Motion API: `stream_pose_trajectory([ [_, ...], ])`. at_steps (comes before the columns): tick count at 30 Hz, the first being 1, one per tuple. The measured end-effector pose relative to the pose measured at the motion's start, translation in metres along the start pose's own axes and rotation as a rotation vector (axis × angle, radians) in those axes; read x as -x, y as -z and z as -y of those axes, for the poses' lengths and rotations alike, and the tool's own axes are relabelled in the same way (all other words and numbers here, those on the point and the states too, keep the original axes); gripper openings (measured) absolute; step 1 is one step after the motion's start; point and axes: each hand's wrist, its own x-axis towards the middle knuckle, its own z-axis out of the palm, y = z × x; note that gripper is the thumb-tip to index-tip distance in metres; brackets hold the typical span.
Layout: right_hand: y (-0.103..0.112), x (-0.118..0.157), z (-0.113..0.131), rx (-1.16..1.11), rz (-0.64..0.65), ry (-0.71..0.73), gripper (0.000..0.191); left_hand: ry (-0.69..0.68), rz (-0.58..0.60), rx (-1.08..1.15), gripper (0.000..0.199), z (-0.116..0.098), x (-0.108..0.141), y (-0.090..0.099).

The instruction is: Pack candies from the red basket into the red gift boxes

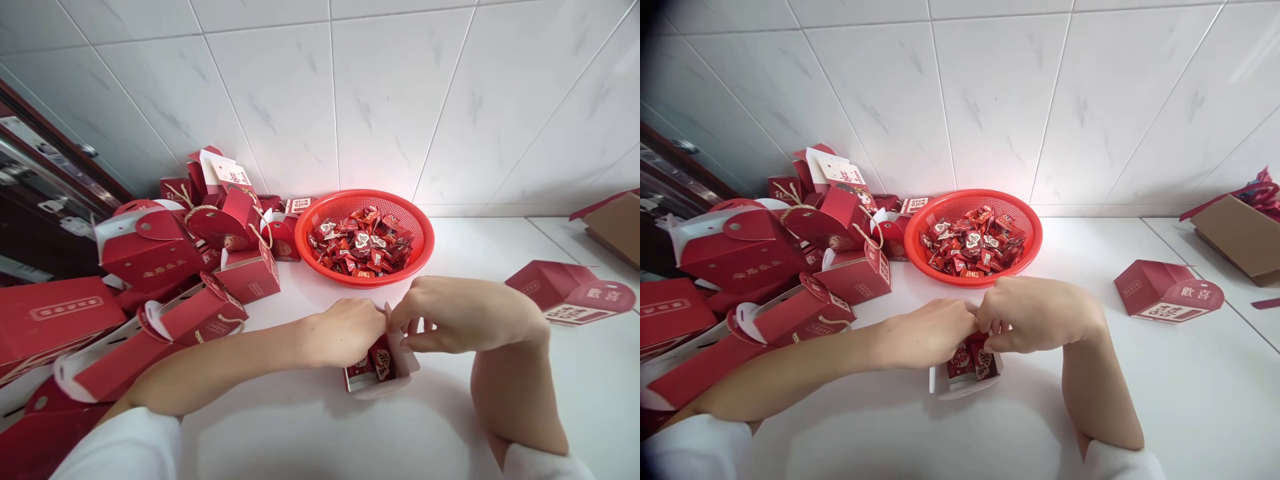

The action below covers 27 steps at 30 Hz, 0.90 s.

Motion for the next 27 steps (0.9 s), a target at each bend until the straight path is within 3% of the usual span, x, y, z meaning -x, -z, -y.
stream_pose_trajectory([
  [6, -0.001, 0.001, 0.000, 0.013, -0.026, 0.017, 0.018, -0.007, 0.066, 0.002, 0.024, 0.004, 0.009, 0.011],
  [12, -0.002, 0.001, 0.002, -0.014, 0.007, 0.057, 0.022, -0.177, 0.249, -0.111, 0.023, -0.002, 0.004, 0.015],
  [18, -0.003, 0.003, 0.000, -0.036, 0.003, 0.054, 0.020, -0.045, 0.370, -0.104, 0.033, -0.008, -0.008, 0.017],
  [23, -0.003, 0.003, 0.000, -0.016, 0.005, 0.055, 0.020, 0.053, 0.346, -0.131, 0.023, -0.006, -0.002, 0.016],
  [27, -0.003, 0.004, 0.001, 0.004, -0.020, 0.055, 0.018, -0.007, 0.219, -0.106, 0.016, 0.002, 0.020, 0.021],
])
